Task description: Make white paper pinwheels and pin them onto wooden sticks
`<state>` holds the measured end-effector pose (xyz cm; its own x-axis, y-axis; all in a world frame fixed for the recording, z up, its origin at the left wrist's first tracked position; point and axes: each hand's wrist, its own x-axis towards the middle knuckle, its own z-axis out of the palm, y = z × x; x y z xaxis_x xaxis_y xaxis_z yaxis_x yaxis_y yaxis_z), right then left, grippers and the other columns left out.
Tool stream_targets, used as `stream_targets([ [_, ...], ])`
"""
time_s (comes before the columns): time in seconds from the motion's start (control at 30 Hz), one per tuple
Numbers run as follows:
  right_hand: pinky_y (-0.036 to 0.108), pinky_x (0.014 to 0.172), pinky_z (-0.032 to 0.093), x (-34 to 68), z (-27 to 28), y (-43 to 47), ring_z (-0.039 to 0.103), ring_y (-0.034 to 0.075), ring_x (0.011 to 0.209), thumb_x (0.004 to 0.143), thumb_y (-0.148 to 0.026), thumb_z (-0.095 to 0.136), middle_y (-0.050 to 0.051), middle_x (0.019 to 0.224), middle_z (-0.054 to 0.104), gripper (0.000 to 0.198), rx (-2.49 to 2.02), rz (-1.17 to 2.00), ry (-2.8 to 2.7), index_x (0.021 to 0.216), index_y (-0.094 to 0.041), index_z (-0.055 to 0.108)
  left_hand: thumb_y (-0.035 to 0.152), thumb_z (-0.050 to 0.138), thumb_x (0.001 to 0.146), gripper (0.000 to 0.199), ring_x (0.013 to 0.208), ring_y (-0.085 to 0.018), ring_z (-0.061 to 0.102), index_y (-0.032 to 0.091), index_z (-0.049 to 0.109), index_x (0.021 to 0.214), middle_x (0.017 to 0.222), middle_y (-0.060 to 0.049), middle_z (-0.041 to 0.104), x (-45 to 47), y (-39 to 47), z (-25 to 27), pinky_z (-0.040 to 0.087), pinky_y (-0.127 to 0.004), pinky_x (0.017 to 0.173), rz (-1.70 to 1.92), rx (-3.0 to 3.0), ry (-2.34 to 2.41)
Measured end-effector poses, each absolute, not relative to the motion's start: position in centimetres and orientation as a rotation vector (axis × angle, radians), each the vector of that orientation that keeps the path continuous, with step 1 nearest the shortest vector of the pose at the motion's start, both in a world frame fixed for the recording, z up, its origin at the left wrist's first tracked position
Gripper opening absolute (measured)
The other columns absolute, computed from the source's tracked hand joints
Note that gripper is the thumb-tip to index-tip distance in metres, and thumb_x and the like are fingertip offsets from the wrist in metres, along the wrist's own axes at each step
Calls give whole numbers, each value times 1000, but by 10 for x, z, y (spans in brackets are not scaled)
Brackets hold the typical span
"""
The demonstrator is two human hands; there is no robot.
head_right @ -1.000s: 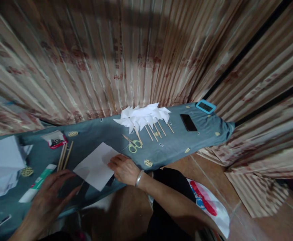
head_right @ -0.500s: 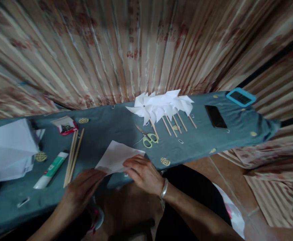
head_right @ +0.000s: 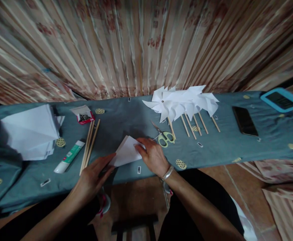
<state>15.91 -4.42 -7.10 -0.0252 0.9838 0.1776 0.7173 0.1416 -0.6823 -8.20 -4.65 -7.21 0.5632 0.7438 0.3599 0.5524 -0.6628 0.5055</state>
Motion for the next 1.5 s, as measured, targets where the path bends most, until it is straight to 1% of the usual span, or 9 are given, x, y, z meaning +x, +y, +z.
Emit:
stream_targets([
  [0.23,40,83,56,153,-82,-34,68,27,91,94,-28,54,12,102,74,30,-1599,331,-1953,117,-12,64,23,45,99,27,97,-19,71,14,58,120,110,-12,68,-84,-50,-73,60,-30,87,756,2493,1106],
  [0.4,40,86,55,151,-87,-34,66,27,98,95,-28,53,12,104,72,31,-1583,331,-1933,121,-13,61,21,47,98,26,106,-21,68,16,59,120,123,-13,63,-89,-51,-79,59,-34,91,719,2500,1125],
  [0.63,40,85,55,150,-88,-32,65,25,95,95,-30,51,9,102,71,30,-1572,348,-1909,121,-18,60,15,51,94,28,115,-28,60,14,59,121,129,-14,63,-78,-54,-69,57,-45,92,737,2727,1042],
  [0.87,40,85,54,148,-88,-31,64,26,95,96,-29,50,10,100,71,30,-1582,321,-1934,121,-16,59,22,53,94,45,138,-33,43,8,46,136,142,-19,53,-60,-72,-83,48,-53,105,558,2801,865],
  [1.0,40,86,54,147,-90,-32,64,26,96,96,-27,50,11,101,71,30,-1562,272,-1952,121,-15,59,28,58,91,60,141,-36,37,5,38,143,148,-22,46,-58,-77,-90,46,-54,106,464,2783,876],
  [1.17,42,88,54,145,-92,-31,63,27,97,97,-27,45,12,107,71,33,-1575,239,-2007,126,-16,57,34,58,92,67,143,-36,35,6,32,147,150,-21,44,-59,-77,-93,43,-54,108,386,2778,869],
  [1.3,47,98,48,144,-90,-36,59,30,113,98,-26,41,16,126,64,40,-1603,140,-2078,133,-12,52,38,57,92,68,140,-38,38,4,34,146,148,-22,46,-59,-76,-94,43,-54,108,391,2839,853],
  [1.4,52,107,38,140,-89,-48,44,34,133,97,-32,44,20,145,49,50,-1623,99,-2110,142,-11,42,39,55,93,69,142,-37,36,5,31,148,150,-21,44,-59,-76,-95,42,-53,109,378,2840,857],
  [1.5,55,112,32,137,-90,-63,34,34,142,97,-33,44,22,149,43,53,-1656,111,-2117,146,-11,37,38,55,93,70,142,-36,36,5,30,148,149,-21,45,-57,-76,-95,42,-52,109,384,2835,870],
])
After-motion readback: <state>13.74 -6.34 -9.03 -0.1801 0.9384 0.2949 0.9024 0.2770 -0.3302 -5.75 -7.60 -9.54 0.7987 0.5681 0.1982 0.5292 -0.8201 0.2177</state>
